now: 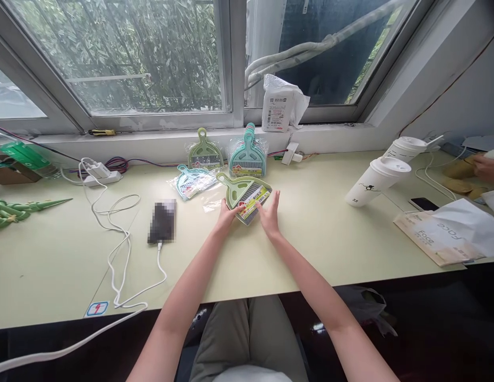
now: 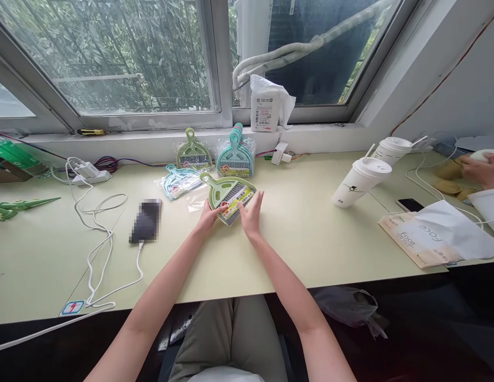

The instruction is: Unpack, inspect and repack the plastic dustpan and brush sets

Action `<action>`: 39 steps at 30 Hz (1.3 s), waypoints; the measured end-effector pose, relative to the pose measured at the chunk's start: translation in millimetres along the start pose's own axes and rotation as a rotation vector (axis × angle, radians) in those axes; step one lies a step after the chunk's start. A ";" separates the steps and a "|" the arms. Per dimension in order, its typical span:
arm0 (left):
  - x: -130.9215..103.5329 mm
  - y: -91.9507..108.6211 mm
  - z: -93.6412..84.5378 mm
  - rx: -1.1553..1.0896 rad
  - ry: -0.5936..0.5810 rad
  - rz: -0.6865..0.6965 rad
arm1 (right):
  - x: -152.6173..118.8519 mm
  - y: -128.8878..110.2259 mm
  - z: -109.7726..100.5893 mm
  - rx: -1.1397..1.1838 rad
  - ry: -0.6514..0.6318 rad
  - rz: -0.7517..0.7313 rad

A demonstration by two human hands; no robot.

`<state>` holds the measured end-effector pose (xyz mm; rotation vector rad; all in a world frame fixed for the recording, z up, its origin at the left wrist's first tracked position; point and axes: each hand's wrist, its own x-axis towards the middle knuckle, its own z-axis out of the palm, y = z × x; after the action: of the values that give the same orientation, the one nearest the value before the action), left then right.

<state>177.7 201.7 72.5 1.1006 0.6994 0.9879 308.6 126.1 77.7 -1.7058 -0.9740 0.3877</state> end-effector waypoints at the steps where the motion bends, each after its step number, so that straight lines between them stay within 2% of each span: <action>1: 0.0 0.2 0.5 -0.002 0.007 0.012 | 1.1 1.2 -0.4 0.152 -0.065 0.075; 3: 0.0 1.4 0.9 0.024 0.018 0.048 | 3.5 4.5 0.2 0.432 -0.263 0.197; 5: 0.5 4.0 -0.7 0.116 -0.004 0.095 | 6.7 8.4 0.6 0.618 -0.379 0.264; 7: 2.1 7.8 -5.4 0.300 -0.023 0.148 | 11.4 12.1 -1.2 0.710 -0.351 0.300; 11: 8.2 13.5 -21.9 0.906 0.147 0.295 | 24.3 18.7 -14.4 0.746 -0.235 0.330; 12: 9.8 14.0 -26.1 1.057 0.142 0.305 | 27.6 20.5 -18.5 0.739 -0.216 0.336; 15: 13.2 14.2 -34.7 1.362 -0.012 0.251 | 35.9 26.7 -28.6 0.707 -0.171 0.354; 17: 13.8 14.4 -37.4 1.462 0.038 0.235 | 39.4 30.9 -32.4 0.688 -0.160 0.362; 20: 12.6 13.6 -40.3 1.538 0.276 0.282 | 40.9 35.1 -34.5 0.665 -0.202 0.369; 22: 11.2 11.5 -43.0 1.550 0.341 0.314 | 39.7 36.0 -35.2 0.652 -0.248 0.376; 28: 10.3 6.8 -56.1 1.526 0.311 0.305 | 29.4 34.8 -40.4 0.609 -0.368 0.390; 32: 10.8 9.7 -61.8 1.511 0.382 0.189 | 22.8 34.0 -40.8 0.585 -0.399 0.366; 34: 10.8 10.7 -60.6 1.520 0.377 0.153 | 20.7 33.0 -38.4 0.581 -0.411 0.362; 39: 8.5 9.4 -52.9 1.559 0.352 0.280 | 16.3 27.1 -32.4 0.568 -0.437 0.336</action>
<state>133.0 231.7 64.3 2.4258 1.7568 0.7698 351.6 115.5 68.4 -1.2726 -0.7714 1.1785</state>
